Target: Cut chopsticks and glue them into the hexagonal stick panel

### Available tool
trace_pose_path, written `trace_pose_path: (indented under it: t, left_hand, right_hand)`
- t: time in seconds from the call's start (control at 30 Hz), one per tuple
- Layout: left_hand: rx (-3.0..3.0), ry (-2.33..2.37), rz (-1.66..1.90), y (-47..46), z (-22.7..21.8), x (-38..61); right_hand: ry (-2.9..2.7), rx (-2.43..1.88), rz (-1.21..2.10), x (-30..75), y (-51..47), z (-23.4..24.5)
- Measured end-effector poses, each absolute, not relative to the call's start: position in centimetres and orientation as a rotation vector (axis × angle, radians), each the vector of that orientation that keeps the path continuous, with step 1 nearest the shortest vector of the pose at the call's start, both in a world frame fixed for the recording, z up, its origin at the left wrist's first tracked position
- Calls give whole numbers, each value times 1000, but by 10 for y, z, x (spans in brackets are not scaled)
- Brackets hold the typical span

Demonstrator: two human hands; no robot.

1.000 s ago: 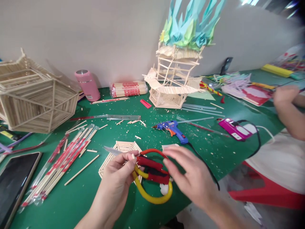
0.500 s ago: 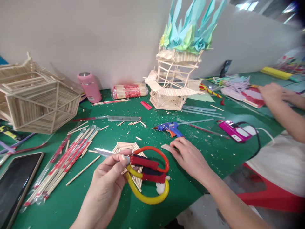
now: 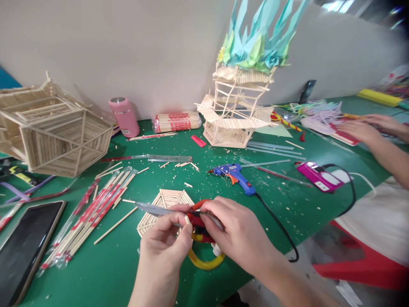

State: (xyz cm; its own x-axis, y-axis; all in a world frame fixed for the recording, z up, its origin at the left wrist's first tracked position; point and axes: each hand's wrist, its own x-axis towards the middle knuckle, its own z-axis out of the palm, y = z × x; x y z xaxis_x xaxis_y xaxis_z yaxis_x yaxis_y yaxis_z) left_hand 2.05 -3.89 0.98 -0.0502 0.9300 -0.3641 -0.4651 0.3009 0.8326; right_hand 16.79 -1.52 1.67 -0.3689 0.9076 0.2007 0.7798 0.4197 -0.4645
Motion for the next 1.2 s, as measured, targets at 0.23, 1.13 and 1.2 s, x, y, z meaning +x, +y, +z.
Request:
trace_pose_path:
  t: [0.23, 1.13, 1.2]
  left_hand:
    - [450, 1075, 1238, -37, 5, 17]
    - [360, 1025, 1154, -35, 21, 19]
    - [363, 1023, 1173, -33, 21, 19]
  right_hand:
    - [-2033, -1268, 796, 170, -23, 13]
    - [-2131, -1504, 767, 168, -25, 9]
    - [-2135, -1456, 700, 165, -28, 5]
